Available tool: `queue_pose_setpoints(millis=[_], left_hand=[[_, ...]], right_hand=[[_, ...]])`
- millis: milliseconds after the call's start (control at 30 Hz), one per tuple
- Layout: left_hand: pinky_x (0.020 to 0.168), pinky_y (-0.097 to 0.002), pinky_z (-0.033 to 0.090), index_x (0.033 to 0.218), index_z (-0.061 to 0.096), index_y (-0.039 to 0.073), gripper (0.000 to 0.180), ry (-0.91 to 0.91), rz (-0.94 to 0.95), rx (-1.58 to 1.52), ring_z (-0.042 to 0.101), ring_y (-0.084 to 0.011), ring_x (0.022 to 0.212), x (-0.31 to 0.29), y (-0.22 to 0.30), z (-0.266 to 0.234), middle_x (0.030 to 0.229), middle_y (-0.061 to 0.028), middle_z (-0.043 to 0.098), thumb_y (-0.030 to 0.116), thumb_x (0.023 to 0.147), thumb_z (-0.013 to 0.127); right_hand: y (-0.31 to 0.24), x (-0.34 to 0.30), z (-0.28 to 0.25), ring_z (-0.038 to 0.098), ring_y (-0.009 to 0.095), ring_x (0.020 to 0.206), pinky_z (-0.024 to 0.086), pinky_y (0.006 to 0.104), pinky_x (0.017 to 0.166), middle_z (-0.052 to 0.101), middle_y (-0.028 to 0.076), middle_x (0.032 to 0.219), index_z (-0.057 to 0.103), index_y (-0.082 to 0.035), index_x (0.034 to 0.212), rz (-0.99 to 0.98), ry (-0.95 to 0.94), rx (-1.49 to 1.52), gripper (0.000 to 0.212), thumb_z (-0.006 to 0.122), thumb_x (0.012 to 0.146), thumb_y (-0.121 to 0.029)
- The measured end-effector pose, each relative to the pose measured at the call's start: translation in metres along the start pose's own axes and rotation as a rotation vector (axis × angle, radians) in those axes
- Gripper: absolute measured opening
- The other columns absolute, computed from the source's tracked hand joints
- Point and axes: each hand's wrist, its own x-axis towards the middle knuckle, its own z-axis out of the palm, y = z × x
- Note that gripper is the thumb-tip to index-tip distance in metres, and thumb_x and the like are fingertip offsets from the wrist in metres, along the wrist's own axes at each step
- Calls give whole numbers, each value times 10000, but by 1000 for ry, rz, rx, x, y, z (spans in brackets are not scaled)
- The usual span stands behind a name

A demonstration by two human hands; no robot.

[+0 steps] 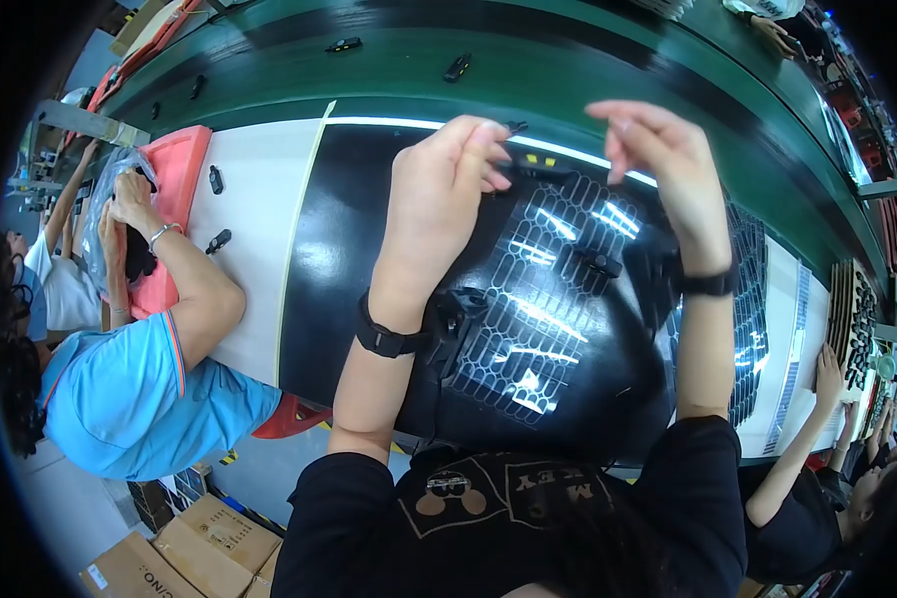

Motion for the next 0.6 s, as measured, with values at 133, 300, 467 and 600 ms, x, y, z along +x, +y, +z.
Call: queue_pose_setpoints(millis=[133, 300, 467, 600], left_hand=[[560, -245, 457, 920, 541, -41, 180, 159, 102, 103, 591, -159, 632, 28, -39, 16, 749, -128, 596, 100, 826, 480], [671, -284, 466, 995, 520, -27, 246, 133, 267, 547, 575, -208, 805, 16, -27, 9, 899, -147, 576, 102, 786, 531], [854, -384, 369, 1103, 472, 33, 473, -366, 259, 762, 469, -310, 1008, -79, 10, 1, 1092, -186, 480, 247, 709, 624], [967, -503, 200, 1259, 324, 108, 758, -679, 151, 961, 266, -347, 1201, -164, 5, 1, 1286, -200, 291, 378, 637, 664]], right_hand=[[56, 33, -25, 530, 81, 628, 447, 184, 593, 561, 21, 757, 513, 8, 1081, 90, 56, 191, 292, 477, 844, -160], [66, 20, -14, 532, 126, 725, 448, 236, 633, 552, 46, 797, 520, -37, 1063, 29, 63, -379, 338, 583, 769, -193], [82, -11, -12, 528, 194, 757, 441, 282, 671, 531, 92, 857, 539, -57, 981, -238, -353, -780, 329, 649, 695, -178], [90, 4, -18, 516, 250, 786, 430, 314, 699, 498, 118, 956, 520, -55, 956, -219, -484, -855, 332, 648, 686, -201]])
